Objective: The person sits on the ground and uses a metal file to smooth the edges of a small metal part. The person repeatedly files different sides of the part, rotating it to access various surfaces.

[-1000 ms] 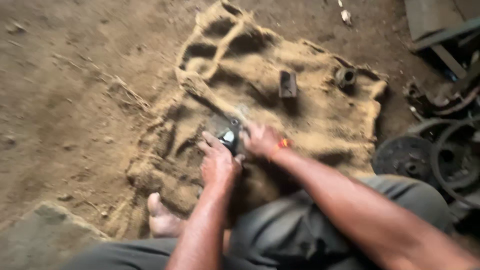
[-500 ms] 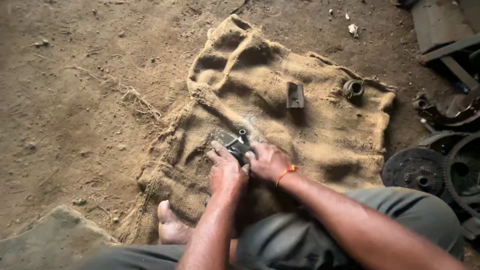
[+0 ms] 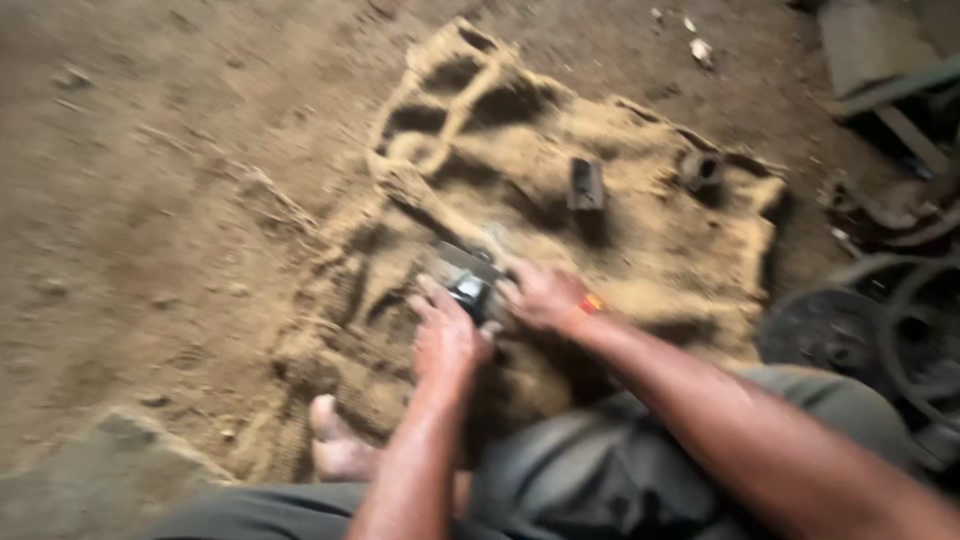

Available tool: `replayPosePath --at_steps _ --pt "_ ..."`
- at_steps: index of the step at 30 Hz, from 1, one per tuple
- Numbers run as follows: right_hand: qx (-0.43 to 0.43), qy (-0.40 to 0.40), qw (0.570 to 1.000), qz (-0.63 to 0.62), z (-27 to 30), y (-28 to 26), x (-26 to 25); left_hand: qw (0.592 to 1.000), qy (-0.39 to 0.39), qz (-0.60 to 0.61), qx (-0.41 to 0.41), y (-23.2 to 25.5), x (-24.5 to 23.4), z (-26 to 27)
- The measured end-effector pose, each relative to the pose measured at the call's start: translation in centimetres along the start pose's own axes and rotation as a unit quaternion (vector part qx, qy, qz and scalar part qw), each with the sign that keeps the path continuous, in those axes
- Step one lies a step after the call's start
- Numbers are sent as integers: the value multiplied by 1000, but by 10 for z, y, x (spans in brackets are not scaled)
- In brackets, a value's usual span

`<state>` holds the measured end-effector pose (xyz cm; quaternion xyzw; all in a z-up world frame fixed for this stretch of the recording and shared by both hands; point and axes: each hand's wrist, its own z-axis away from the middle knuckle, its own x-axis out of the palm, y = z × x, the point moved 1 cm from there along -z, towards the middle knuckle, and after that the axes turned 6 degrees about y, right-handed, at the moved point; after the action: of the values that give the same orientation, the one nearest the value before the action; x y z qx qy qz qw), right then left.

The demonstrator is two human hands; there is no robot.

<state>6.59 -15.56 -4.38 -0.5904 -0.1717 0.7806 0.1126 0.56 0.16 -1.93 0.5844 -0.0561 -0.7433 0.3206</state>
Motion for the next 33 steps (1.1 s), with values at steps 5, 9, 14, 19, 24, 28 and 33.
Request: replayPosePath --at_steps 5,9,14,19,24,28,33 --pt "18 31 998 -44 1 31 32 997 49 -32 41 8 -9 16" --pt "-17 60 997 -52 -8 32 43 998 26 -52 12 14 -13 22" --pt "-17 39 991 -124 -10 26 32 993 78 -26 81 3 -8 13" --pt "33 26 991 -126 -15 17 2 995 40 -11 90 11 -19 5" --pt "11 39 995 -90 -10 13 3 996 19 -31 82 14 -21 6" --pt "-12 76 993 -85 -5 9 11 992 13 -52 118 8 -14 -3" --pt "34 54 994 -87 -8 3 7 972 19 -161 172 -4 6 -16"
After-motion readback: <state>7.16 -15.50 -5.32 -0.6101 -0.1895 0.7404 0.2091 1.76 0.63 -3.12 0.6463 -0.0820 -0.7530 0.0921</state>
